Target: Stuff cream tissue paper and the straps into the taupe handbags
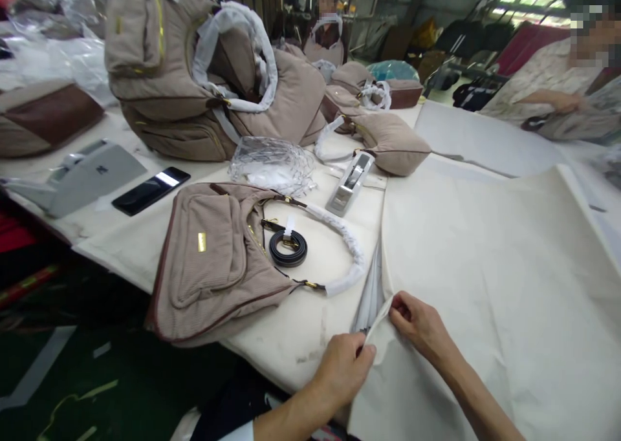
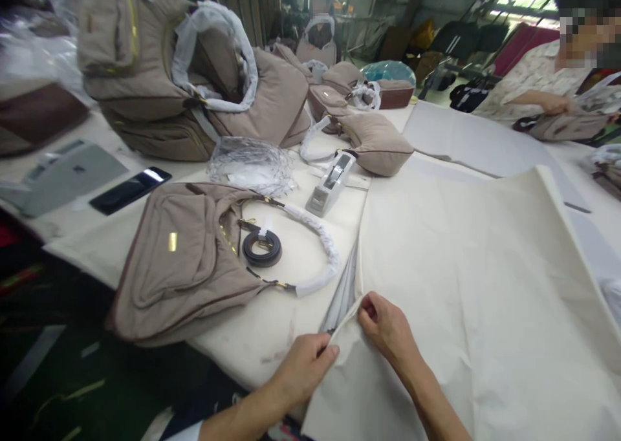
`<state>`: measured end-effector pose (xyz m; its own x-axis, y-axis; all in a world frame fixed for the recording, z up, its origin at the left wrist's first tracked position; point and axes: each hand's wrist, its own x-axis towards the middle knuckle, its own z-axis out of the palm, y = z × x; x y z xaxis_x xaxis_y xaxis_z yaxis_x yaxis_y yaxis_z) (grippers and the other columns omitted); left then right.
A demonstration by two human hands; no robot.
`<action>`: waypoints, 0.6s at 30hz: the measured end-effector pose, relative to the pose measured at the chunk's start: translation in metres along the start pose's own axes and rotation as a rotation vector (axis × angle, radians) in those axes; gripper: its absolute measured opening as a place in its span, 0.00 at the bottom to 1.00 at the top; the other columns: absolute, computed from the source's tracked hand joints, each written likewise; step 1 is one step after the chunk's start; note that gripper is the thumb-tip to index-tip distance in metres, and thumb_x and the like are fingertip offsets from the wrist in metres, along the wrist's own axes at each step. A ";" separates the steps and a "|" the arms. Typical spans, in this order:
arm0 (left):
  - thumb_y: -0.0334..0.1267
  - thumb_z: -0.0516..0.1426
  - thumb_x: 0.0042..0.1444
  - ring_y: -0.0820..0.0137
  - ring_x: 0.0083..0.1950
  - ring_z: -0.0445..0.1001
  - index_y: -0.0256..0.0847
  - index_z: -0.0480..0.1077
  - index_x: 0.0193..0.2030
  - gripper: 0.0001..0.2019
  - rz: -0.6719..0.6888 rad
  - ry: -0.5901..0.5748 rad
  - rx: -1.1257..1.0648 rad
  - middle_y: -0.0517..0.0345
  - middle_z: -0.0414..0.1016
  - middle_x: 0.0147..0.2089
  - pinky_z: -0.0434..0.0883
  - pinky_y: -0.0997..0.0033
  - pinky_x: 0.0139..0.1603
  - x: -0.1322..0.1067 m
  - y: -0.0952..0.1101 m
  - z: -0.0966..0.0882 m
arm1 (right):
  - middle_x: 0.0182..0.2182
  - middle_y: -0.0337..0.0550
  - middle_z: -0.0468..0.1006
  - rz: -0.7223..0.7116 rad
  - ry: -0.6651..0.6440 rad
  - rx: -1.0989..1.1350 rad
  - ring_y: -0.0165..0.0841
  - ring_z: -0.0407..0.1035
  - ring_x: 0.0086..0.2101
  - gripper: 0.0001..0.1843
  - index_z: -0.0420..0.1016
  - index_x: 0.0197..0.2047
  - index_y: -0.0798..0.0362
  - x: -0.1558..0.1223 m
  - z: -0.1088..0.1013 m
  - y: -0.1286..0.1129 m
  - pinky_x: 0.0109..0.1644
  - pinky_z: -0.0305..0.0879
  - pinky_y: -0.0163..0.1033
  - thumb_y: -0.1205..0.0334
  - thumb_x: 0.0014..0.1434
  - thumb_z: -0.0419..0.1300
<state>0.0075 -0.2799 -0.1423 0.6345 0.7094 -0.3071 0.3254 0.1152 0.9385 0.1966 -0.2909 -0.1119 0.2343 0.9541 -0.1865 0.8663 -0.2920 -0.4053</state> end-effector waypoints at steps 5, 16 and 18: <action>0.42 0.51 0.55 0.70 0.27 0.66 0.40 0.68 0.36 0.10 -0.004 0.115 -0.114 0.62 0.69 0.24 0.58 0.73 0.29 0.014 0.010 -0.001 | 0.21 0.35 0.69 0.010 0.000 0.061 0.30 0.64 0.25 0.07 0.64 0.29 0.51 -0.005 -0.001 0.003 0.31 0.58 0.35 0.57 0.54 0.50; 0.36 0.50 0.48 0.73 0.23 0.58 0.38 0.63 0.20 0.09 -0.054 0.083 -0.168 0.63 0.58 0.18 0.52 0.73 0.24 0.054 0.025 -0.001 | 0.22 0.36 0.68 0.019 0.036 0.170 0.30 0.63 0.25 0.09 0.65 0.29 0.52 -0.007 -0.005 -0.002 0.31 0.58 0.35 0.58 0.54 0.50; 0.35 0.50 0.45 0.74 0.21 0.56 0.38 0.63 0.21 0.06 -0.120 0.043 -0.263 0.64 0.57 0.18 0.51 0.75 0.21 0.054 0.026 0.002 | 0.21 0.36 0.67 0.044 0.032 0.276 0.30 0.62 0.25 0.15 0.66 0.29 0.52 -0.009 -0.007 -0.006 0.30 0.58 0.34 0.52 0.58 0.47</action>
<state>0.0516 -0.2395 -0.1350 0.5706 0.7078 -0.4164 0.1999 0.3722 0.9064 0.1919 -0.2972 -0.1016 0.2866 0.9404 -0.1828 0.7032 -0.3361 -0.6265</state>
